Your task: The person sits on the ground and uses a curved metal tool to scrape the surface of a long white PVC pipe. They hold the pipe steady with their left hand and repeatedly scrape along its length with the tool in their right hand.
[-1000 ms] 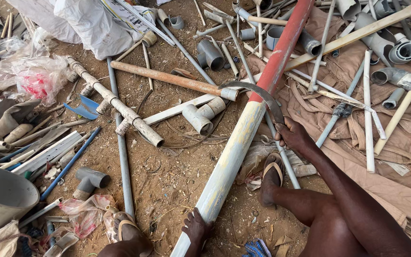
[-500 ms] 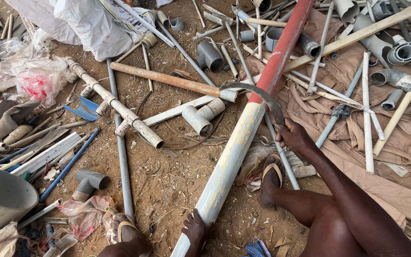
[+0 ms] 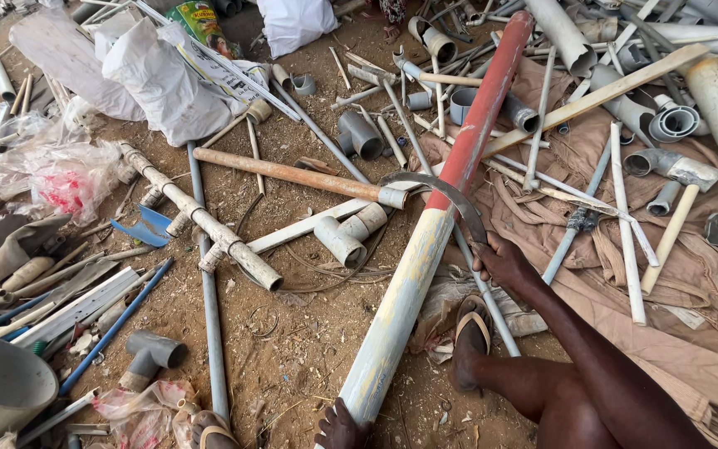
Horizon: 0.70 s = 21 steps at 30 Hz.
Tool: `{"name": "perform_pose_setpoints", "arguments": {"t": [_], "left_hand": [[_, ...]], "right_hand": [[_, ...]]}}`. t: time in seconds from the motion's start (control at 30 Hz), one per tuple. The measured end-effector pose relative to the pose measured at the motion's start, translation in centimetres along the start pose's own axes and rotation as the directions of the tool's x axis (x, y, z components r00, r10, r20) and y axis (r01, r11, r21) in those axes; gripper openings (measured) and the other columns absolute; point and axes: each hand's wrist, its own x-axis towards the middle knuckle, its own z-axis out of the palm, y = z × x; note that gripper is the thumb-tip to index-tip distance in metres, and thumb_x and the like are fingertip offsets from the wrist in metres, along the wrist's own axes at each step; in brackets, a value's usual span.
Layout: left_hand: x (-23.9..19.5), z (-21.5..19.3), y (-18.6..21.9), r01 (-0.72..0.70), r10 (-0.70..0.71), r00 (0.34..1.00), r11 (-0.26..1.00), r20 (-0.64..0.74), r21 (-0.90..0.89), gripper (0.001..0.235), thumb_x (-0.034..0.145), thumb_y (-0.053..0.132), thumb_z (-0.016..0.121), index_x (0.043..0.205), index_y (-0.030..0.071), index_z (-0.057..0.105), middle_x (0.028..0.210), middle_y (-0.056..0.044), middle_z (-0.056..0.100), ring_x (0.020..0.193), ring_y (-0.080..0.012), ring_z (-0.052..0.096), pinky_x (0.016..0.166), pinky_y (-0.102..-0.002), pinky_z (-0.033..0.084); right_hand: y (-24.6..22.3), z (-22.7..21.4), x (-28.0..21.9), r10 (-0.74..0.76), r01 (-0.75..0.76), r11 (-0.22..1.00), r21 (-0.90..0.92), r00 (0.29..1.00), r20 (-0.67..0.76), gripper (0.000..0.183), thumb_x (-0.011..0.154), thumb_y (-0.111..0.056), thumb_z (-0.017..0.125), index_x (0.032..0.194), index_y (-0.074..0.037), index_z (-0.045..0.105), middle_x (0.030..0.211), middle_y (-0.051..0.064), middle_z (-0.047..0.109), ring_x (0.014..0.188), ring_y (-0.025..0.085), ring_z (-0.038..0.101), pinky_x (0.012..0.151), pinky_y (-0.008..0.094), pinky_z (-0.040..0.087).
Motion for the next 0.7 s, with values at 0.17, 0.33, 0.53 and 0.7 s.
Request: {"name": "perform_pose_setpoints", "arguments": {"t": [0.17,0.33,0.53,0.7], "left_hand": [[0.9,-0.3,0.2,-0.007,0.006,1.000,1.000,0.022,0.028,0.117,0.077,0.059,0.089,0.160,0.015,0.020,0.156,-0.026,0.034,0.142,-0.0500,0.037,0.111,-0.071,0.028],[0.2,0.1,-0.2,-0.012,0.013,1.000,0.999,-0.025,0.034,0.117,0.076,0.064,0.086,0.159,0.015,0.021,0.158,-0.025,0.034,0.141,-0.0498,0.039,0.109,-0.072,0.032],[0.4,0.1,0.0,-0.017,0.018,1.000,0.998,-0.011,0.060,0.119,0.077,0.063,0.087,0.161,0.013,0.019,0.158,-0.028,0.032,0.141,-0.0513,0.038,0.109,-0.072,0.030],[0.2,0.4,-0.1,0.019,-0.018,0.999,0.999,-0.036,0.030,0.116,0.075,0.063,0.086,0.160,0.017,0.022,0.158,-0.024,0.035,0.144,-0.0498,0.038,0.112,-0.072,0.029]], "right_hand": [[-0.1,-0.5,1.1,0.018,-0.018,1.000,0.000,1.000,0.004,0.020,0.104,-0.025,0.052,0.109,-0.007,0.059,0.075,0.003,0.064,0.056,0.010,0.056,0.046,0.025,0.043],[0.1,-0.5,0.5,0.020,-0.020,1.000,-0.013,1.000,0.000,0.018,0.104,-0.023,0.051,0.109,-0.007,0.058,0.076,0.002,0.065,0.057,0.009,0.057,0.047,0.024,0.044],[-0.1,-0.7,0.7,0.040,-0.040,0.998,-0.042,0.999,-0.021,0.020,0.104,-0.021,0.051,0.111,-0.006,0.059,0.078,0.003,0.066,0.057,0.010,0.058,0.046,0.025,0.044],[-0.2,-0.7,0.4,0.076,-0.076,0.995,-0.066,0.997,-0.016,0.021,0.104,-0.023,0.049,0.115,-0.008,0.059,0.079,0.003,0.067,0.058,0.010,0.059,0.046,0.025,0.045]]}}
